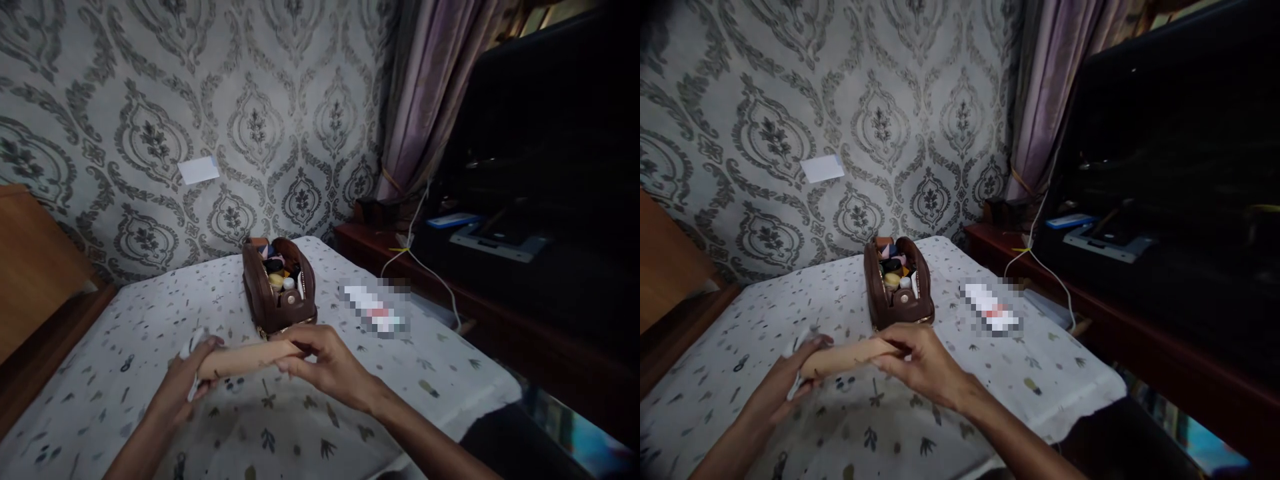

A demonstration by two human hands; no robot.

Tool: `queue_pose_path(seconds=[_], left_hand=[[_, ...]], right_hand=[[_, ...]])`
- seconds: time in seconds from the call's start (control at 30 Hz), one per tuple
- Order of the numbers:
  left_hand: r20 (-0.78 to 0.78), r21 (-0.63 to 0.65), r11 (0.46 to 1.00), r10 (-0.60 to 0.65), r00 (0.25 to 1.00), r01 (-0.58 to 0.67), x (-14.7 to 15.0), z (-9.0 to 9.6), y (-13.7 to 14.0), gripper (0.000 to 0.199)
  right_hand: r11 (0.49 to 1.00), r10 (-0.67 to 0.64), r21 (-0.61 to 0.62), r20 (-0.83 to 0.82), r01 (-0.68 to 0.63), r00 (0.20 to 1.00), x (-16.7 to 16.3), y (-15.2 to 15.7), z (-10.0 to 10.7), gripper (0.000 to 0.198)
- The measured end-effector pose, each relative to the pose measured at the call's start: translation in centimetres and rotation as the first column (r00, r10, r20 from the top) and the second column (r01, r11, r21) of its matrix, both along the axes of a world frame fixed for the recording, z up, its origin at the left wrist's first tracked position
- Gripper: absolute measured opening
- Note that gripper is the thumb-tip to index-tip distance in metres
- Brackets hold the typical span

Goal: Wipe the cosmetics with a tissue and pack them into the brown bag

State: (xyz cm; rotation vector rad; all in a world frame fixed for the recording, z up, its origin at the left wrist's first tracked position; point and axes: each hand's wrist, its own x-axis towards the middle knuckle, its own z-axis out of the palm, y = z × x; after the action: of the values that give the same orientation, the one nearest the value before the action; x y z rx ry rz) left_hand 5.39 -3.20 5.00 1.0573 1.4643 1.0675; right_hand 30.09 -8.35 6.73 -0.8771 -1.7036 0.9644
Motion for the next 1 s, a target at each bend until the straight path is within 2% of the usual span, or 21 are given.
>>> queue_pose_path(seconds=[0.1,0.17,0.23,0.3,0.37,0.43,0.5,0.6,0.73,0.87,1.0], left_hand=[[0.113,-0.051,0.998,-0.019,0.993,0.025,1.2,1.2,1.3,0.044],[0.161,0.008,0.998,-0.067,0.985,0.067,2.4,2.0,2.2,0.045],[0.218,0.071,0.994,-0.096,0.971,0.082,3.7,2.8,3.1,0.046],[0.292,0.121,0.991,-0.098,0.951,0.064,5.0,3.3,3.8,0.044],[0.345,0.145,0.989,-0.085,0.935,0.037,5.7,3.6,4.3,0.042],[0.349,0.164,0.986,-0.099,0.932,0.043,5.6,3.6,4.5,0.043],[0.308,0.2,0.975,-0.152,0.939,0.092,4.9,3.0,4.4,0.049],[0.231,0.249,0.955,-0.222,0.947,0.163,3.0,1.2,4.2,0.054],[0.21,0.232,0.959,-0.211,0.955,0.161,0.8,-1.5,4.2,0.055],[0.224,0.167,0.979,-0.15,0.963,0.113,0.0,-3.5,4.3,0.057],[0.232,0.13,0.986,-0.137,0.963,0.109,-0.1,-4.6,4.5,0.057]], right_hand=[[0.998,-0.049,0.043,0.284,0.039,0.957,0.8,-1.4,0.9,0.027],[0.998,-0.066,0.016,0.315,0.064,0.947,0.7,-2.1,1.1,0.04],[0.996,-0.052,-0.058,0.234,0.067,0.971,0.3,-2.3,0.7,0.048],[0.987,-0.052,-0.145,0.069,0.061,0.996,-0.1,-2.0,0.3,0.052],[0.971,-0.126,-0.217,-0.12,0.097,0.985,-0.4,-1.5,0.1,0.056],[0.953,-0.23,-0.256,-0.257,0.163,0.939,-0.3,-0.7,0.4,0.059],[0.935,-0.32,-0.26,-0.32,0.242,0.892,-0.1,0.3,1.1,0.062],[0.908,-0.417,-0.185,-0.323,0.375,0.85,0.8,2.7,2.4,0.066],[0.862,-0.505,-0.071,-0.187,0.501,0.843,2.3,7.3,4.0,0.064],[0.81,-0.577,-0.079,0.059,0.58,0.814,2.9,11.5,5.0,0.048],[0.776,-0.596,-0.04,0.281,0.63,0.752,2.6,13.9,5.4,0.033]])
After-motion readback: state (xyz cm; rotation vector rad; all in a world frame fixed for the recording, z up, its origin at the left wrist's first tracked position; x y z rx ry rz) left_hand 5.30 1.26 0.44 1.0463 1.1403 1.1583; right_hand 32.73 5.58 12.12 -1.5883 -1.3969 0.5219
